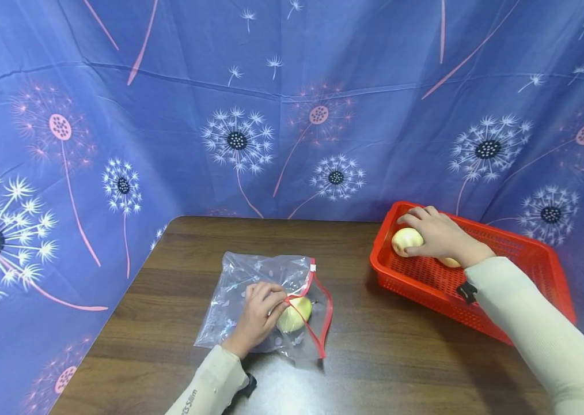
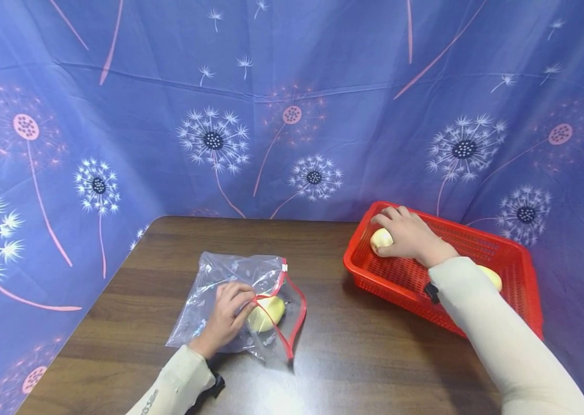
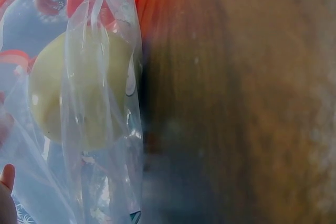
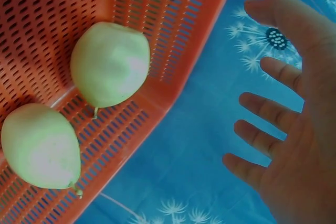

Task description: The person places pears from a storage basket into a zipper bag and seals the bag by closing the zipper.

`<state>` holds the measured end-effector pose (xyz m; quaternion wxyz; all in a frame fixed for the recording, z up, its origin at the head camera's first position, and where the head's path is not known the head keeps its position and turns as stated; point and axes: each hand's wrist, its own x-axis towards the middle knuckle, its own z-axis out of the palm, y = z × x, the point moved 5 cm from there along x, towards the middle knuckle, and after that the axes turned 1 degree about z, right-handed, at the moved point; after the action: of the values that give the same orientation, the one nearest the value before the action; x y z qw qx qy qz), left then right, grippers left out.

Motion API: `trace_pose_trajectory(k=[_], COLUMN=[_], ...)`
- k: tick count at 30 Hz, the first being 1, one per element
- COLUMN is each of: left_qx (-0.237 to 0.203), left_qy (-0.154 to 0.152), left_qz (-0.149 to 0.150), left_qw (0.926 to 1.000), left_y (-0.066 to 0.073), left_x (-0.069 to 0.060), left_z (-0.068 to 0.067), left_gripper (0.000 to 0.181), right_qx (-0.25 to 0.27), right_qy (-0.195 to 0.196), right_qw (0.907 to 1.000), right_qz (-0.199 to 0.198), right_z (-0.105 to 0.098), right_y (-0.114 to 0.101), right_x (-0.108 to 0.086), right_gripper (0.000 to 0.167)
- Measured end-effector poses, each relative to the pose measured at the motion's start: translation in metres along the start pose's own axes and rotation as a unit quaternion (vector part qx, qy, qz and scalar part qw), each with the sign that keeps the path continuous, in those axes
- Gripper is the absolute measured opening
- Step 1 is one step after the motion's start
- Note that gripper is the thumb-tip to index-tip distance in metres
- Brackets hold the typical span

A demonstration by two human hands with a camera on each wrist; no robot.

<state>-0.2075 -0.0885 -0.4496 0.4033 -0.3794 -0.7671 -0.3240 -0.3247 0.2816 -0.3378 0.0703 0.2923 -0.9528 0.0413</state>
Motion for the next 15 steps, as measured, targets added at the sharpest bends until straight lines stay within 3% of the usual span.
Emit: trace_pose_trajectory(k=[15], left_qx=[0.008], left_qy=[-0.003], left_qz=[0.001], left_qw=[1.0000], left_y=[-0.001], left_x=[-0.002], left_z=[0.000], left_gripper=[0.033], right_qx=[-0.032], right_qy=[-0.055], right_qw=[0.9976], right_qz=[0.029], right_z=[0.020], right_y=[0.023], right_x=[0.009], right_gripper=[0.061])
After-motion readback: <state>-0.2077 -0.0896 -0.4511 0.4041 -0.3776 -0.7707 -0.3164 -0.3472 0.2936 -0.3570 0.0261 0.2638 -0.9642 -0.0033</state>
